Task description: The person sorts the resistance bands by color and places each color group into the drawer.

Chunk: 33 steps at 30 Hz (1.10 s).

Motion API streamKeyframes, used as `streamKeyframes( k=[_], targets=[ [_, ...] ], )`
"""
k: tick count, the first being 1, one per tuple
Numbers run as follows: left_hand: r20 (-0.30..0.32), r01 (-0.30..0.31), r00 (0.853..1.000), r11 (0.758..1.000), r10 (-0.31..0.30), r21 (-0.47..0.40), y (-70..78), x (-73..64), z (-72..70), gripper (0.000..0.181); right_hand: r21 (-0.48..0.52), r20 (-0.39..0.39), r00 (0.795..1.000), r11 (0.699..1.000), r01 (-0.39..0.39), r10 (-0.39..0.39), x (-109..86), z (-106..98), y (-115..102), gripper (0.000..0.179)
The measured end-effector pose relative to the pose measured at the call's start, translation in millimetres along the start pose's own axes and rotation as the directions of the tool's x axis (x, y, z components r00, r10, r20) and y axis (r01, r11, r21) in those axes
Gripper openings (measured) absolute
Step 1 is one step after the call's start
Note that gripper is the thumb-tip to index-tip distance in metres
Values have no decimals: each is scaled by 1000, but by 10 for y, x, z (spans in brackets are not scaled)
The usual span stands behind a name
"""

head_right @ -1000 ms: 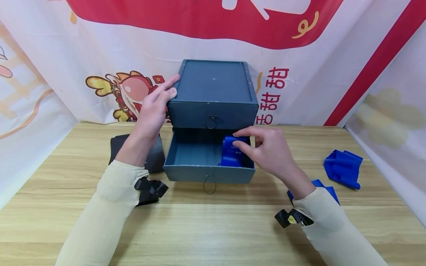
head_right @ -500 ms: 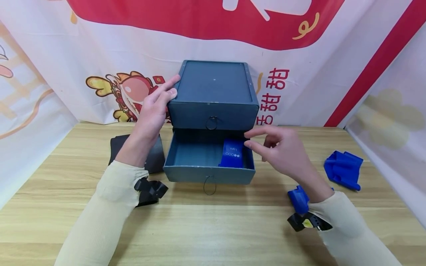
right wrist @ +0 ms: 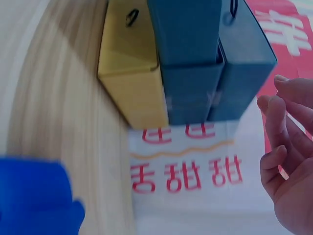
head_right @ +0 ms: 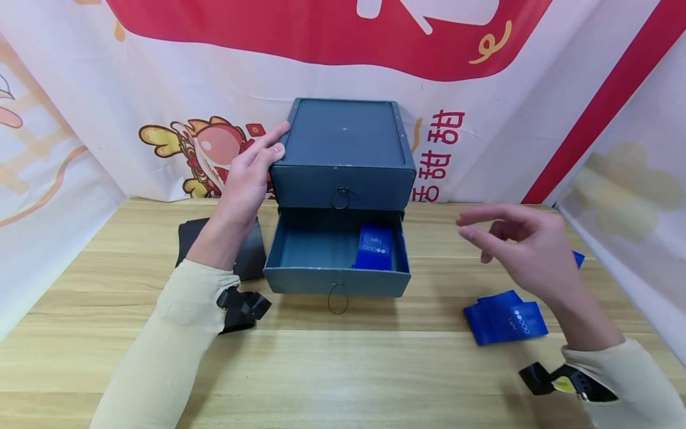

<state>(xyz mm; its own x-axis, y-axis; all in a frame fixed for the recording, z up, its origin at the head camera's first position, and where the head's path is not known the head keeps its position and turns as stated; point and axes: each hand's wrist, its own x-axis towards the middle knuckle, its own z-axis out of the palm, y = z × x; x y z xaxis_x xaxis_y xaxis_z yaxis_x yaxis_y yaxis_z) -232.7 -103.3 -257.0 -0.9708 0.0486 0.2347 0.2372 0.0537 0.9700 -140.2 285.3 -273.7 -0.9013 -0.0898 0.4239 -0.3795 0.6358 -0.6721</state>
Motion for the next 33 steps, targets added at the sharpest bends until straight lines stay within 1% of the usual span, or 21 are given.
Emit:
streamKeyframes(
  k=[3, 6, 10, 13, 15, 17, 18, 20, 21, 23, 27, 30, 31, 33],
  targets=[
    [1, 1, 1000, 1000, -1, -3, 0, 0, 0, 48, 7, -10, 998, 998, -69, 70, -73, -122, 138, 26],
    [-3, 4, 1000, 1000, -4, -2, 2, -1, -3, 47, 24, 11, 991, 990, -137, 137, -142, -206, 279, 26],
    [-7, 1, 1000, 1000, -1, 2, -1, 0, -5, 48, 36, 50, 983, 983, -180, 178, -221, -265, 451, 27],
    [-6, -1, 1000, 1000, 1, 3, -4, 2, -6, 48, 49, 111, 978, 982, -181, 175, -275, -282, 578, 28],
    [-6, -2, 1000, 1000, 2, 3, -6, 3, -6, 48, 42, 190, 968, 984, -176, 165, -309, -283, 668, 29],
    [-3, -1, 1000, 1000, 1, 1, -7, 4, -4, 48, 19, 281, 947, 985, -169, 157, -346, -271, 750, 30],
    [-2, -2, 1000, 1000, 2, 1, -8, 5, -2, 48, 6, 327, 932, 986, -164, 153, -361, -260, 786, 30],
    [-1, -2, 1000, 1000, 2, 0, -8, 6, 1, 48, -17, 415, 898, 988, -153, 146, -387, -238, 850, 30],
    [-1, -2, 1000, 1000, 2, -2, -8, 7, 2, 48, -22, 449, 882, 988, -151, 144, -397, -226, 874, 30],
    [-2, -1, 1000, 1000, 1, -4, -8, 9, 6, 48, -12, 510, 852, 992, -129, 117, -412, -202, 919, 31],
    [-5, 2, 1000, 1000, -2, -5, -7, 9, -5, 47, 15, 610, 790, 996, -83, 57, -410, -169, 1001, 32],
    [-4, 3, 1000, 1000, -3, -3, -12, 9, -9, 46, 24, 666, 746, 998, -55, 26, -397, -161, 1059, 35],
    [-2, 1, 1000, 1000, -1, -1, -14, 10, -9, 46, 26, 679, 734, 999, -47, 17, -393, -159, 1075, 36],
    [-1, -2, 1000, 1000, 2, 1, -20, 10, -8, 46, 24, 696, 718, 999, -33, 7, -385, -156, 1098, 37]
  ],
)
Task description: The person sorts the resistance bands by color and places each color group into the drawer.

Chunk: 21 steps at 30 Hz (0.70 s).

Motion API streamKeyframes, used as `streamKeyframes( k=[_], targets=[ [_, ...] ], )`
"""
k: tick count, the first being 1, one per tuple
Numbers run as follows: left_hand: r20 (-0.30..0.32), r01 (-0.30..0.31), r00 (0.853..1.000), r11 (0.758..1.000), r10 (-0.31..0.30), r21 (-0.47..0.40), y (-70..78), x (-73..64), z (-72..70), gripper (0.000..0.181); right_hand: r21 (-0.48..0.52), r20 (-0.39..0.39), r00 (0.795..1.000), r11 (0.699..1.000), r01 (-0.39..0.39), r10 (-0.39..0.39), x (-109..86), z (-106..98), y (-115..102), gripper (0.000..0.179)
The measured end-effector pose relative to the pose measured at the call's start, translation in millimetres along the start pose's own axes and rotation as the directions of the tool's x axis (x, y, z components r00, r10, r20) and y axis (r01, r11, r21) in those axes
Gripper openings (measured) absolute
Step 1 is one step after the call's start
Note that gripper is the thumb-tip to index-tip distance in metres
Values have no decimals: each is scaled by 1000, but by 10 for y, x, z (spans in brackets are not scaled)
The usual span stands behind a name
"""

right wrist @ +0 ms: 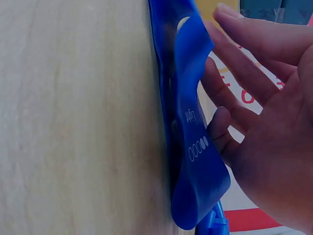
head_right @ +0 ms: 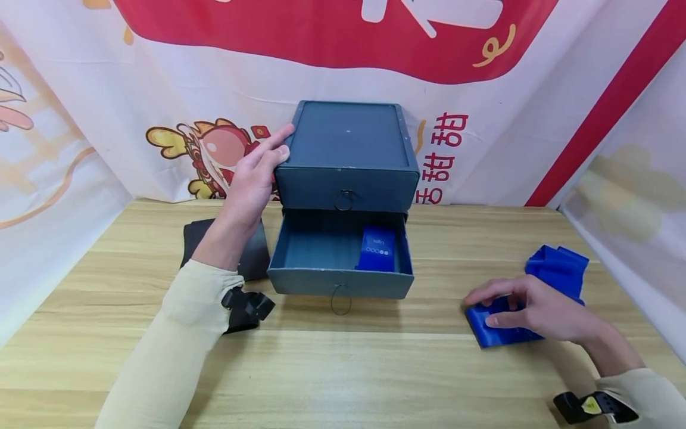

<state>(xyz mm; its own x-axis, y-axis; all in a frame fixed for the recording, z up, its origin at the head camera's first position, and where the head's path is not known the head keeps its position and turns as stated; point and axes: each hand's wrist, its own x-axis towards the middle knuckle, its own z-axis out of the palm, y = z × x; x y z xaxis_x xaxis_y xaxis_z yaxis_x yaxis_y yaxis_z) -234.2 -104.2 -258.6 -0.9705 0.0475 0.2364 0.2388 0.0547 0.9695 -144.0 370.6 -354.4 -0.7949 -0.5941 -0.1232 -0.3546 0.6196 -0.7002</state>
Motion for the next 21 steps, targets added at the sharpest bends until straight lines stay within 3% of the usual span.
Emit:
streamKeyframes(
  k=[13, 21],
  targets=[
    [5, -5, 1000, 1000, 5, 10, -6, -3, 9, 47, -99, 60, 998, 995, -17, 23, 35, 37, 56, 38],
    [3, -9, 1000, 1000, 9, 10, 7, -2, 0, 47, -149, 52, 999, 989, 0, 8, 97, 83, 34, 30]
  ],
)
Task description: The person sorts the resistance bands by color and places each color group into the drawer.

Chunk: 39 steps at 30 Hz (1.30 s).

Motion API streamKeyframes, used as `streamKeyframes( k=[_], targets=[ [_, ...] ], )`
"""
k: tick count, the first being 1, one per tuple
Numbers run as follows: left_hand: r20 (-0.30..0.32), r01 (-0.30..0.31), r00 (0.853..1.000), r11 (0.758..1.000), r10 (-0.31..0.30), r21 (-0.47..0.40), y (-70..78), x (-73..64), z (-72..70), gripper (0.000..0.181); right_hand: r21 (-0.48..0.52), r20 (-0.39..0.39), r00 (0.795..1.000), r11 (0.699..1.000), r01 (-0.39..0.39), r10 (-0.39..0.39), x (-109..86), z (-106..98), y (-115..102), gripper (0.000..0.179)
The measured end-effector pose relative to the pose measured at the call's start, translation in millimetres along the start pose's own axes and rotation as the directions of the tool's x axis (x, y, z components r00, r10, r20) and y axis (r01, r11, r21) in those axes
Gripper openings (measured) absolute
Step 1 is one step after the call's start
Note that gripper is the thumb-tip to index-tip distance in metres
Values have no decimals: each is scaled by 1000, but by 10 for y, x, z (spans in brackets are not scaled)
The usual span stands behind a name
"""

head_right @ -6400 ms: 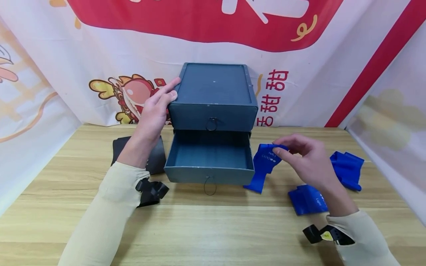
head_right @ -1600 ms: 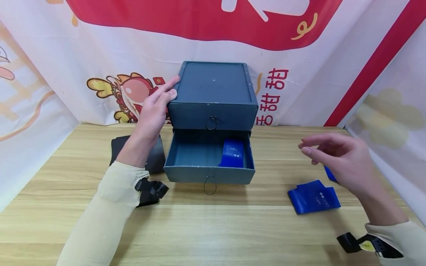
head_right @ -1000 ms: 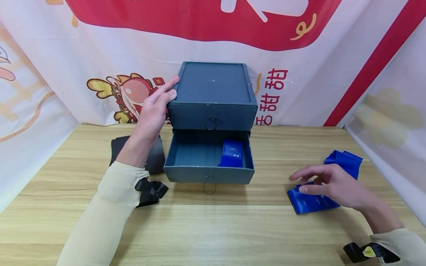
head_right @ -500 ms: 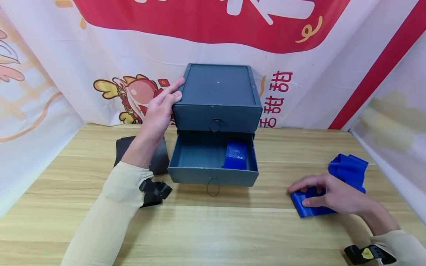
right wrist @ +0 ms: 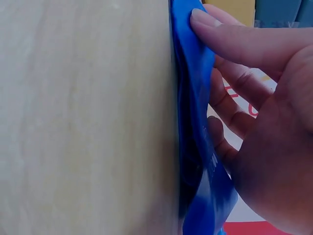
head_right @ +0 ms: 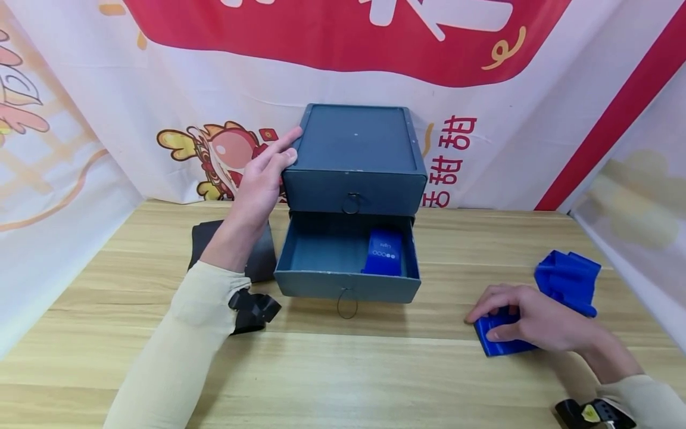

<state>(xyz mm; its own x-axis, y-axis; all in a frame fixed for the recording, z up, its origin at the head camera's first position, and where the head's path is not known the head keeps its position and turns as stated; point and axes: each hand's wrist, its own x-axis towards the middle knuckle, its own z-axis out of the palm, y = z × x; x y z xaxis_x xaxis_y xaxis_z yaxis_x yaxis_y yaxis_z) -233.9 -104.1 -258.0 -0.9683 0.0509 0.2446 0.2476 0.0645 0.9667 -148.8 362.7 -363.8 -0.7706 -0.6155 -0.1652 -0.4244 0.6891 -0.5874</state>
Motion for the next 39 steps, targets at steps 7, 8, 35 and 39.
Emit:
streamKeyframes(
  k=[7, 8, 35, 39],
  targets=[
    [-2, 1, 1000, 1000, -1, 5, 5, 3, 8, 46, -31, -72, 994, 997, 76, -78, 5, 42, -20, 14],
    [-7, -1, 1000, 1000, 1, 7, 4, 4, 4, 46, -46, -87, 993, 996, 74, -78, 9, 42, -23, 14],
    [2, 25, 1000, 999, -25, -22, -4, 16, 6, 46, 114, -615, 788, 991, 65, 19, 43, -211, -515, 20],
    [-2, 19, 1000, 1000, -19, -18, -1, 18, 5, 46, 195, -688, 720, 979, 65, 89, 128, -272, -644, 17]
  ],
)
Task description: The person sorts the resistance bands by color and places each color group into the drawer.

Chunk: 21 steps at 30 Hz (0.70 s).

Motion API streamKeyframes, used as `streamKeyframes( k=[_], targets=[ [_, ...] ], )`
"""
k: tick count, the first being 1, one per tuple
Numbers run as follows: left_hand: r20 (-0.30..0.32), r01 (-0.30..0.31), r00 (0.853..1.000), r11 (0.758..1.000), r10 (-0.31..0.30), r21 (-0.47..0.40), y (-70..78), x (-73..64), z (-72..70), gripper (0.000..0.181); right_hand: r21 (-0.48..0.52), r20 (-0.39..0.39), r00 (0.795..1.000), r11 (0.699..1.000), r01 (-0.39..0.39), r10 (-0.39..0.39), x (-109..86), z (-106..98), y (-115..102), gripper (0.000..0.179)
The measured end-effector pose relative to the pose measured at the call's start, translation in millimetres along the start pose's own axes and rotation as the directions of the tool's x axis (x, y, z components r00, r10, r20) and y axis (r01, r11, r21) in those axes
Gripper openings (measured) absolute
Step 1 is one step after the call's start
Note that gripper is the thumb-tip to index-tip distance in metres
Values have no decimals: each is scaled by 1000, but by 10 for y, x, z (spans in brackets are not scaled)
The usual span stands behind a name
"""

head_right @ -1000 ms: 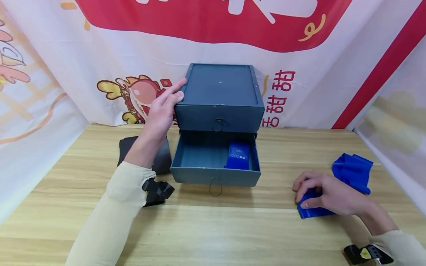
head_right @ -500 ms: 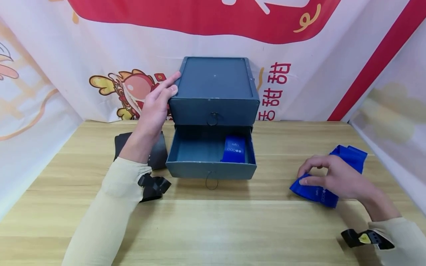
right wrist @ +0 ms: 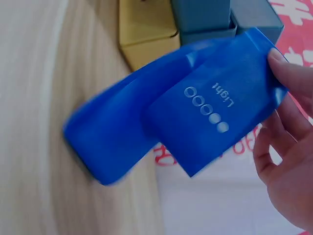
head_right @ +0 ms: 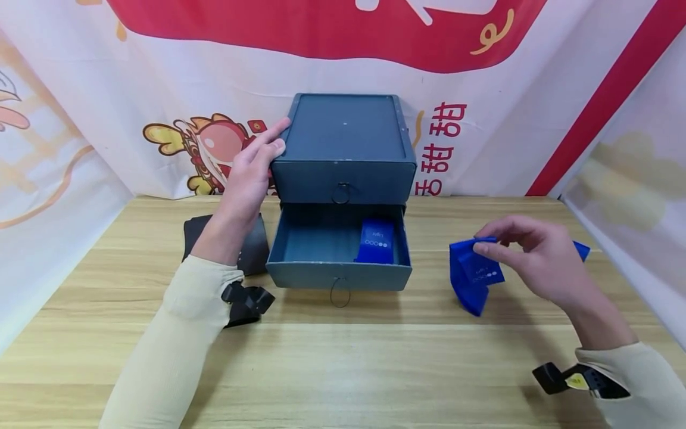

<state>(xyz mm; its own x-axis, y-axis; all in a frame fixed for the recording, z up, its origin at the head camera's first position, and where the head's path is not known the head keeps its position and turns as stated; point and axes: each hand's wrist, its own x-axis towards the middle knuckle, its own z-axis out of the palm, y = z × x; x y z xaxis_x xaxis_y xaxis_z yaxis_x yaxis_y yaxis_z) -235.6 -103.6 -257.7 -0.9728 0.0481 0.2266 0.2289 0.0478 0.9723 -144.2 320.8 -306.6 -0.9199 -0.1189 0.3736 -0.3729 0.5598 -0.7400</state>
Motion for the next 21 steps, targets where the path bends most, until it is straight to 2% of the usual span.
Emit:
streamKeyframes(
  k=[7, 11, 17, 21],
  targets=[
    [-4, 2, 1000, 1000, -2, 4, 6, -5, 0, 46, -40, -107, 992, 997, -70, 66, 162, 68, -309, 19],
    [-3, 4, 1000, 1000, -4, 4, 13, -7, 1, 46, -4, -139, 988, 997, -75, 74, 250, 101, -461, 21],
    [-4, 4, 1000, 1000, -4, 7, 15, -8, 2, 46, 77, -233, 973, 997, 12, 6, 367, 170, -670, 24],
    [-3, 6, 1000, 1000, -6, 5, 13, -6, 3, 46, 230, -279, 959, 967, 111, -43, 437, 183, -807, 25]
  ],
)
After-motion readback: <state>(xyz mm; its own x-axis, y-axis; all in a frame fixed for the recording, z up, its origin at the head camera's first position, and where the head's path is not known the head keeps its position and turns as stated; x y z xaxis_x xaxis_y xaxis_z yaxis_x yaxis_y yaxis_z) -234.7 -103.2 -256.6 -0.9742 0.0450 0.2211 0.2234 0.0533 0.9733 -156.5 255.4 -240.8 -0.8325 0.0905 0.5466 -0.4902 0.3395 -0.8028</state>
